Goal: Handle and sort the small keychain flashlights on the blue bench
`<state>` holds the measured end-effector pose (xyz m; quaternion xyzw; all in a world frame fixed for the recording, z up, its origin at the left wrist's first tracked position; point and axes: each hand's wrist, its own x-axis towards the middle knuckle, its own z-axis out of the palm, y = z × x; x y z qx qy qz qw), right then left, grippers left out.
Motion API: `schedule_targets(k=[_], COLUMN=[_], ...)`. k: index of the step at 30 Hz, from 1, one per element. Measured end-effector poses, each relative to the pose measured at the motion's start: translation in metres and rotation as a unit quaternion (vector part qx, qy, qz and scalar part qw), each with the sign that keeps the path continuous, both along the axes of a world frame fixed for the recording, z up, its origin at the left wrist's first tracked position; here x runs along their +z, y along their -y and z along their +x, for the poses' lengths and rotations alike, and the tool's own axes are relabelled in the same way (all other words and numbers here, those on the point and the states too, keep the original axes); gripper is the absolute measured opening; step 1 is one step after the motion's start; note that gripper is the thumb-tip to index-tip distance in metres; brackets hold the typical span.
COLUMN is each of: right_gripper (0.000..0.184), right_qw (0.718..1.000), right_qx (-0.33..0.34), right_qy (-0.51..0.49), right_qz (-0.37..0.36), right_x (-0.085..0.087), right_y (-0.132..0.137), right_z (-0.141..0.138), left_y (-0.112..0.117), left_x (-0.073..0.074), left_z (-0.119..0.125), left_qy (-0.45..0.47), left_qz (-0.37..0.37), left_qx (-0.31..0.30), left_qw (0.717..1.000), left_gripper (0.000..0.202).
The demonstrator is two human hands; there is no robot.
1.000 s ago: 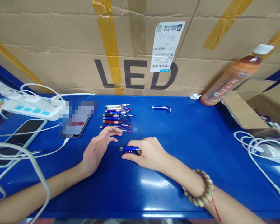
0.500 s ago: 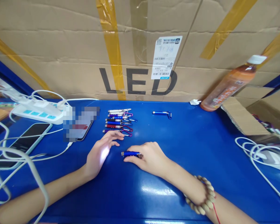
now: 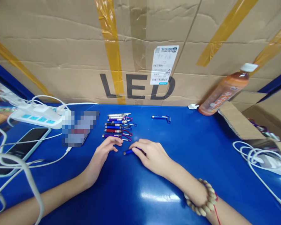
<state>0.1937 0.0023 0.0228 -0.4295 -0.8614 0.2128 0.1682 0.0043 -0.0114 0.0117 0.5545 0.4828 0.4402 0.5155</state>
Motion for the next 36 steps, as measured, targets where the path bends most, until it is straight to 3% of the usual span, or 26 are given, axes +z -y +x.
schedule_targets(k=[3, 7, 11, 16, 24, 36], right_gripper=[0.027, 0.024, 0.017, 0.021, 0.028, 0.032], right_qw=[0.997, 0.987, 0.968, 0.955, 0.937, 0.927], right_qx=[-0.044, -0.107, -0.174, -0.194, -0.213, -0.246], right_qy=[0.013, 0.015, 0.012, 0.054, 0.109, 0.117], right_qz=[0.057, 0.121, 0.178, 0.216, 0.255, 0.258], right_x=[-0.005, -0.013, -0.019, -0.023, -0.026, -0.030], right_y=[-0.015, -0.037, -0.053, -0.060, -0.061, -0.062], right_z=[0.012, 0.035, 0.056, 0.068, 0.071, 0.070], left_y=[0.003, 0.002, -0.003, -0.004, -0.004, 0.005], left_x=[0.002, -0.001, -0.009, -0.010, -0.007, -0.003], left_z=[-0.003, -0.007, -0.011, -0.013, -0.011, -0.006], left_qy=[-0.180, -0.404, -0.506, -0.551, -0.557, -0.388], left_qz=[0.091, 0.207, 0.260, 0.270, 0.245, 0.184], left_qx=[0.019, 0.054, 0.038, 0.029, -0.019, -0.116], left_qw=[0.979, 0.889, 0.821, 0.789, 0.794, 0.895], left_gripper=[0.020, 0.039, 0.044, 0.037, 0.028, 0.023])
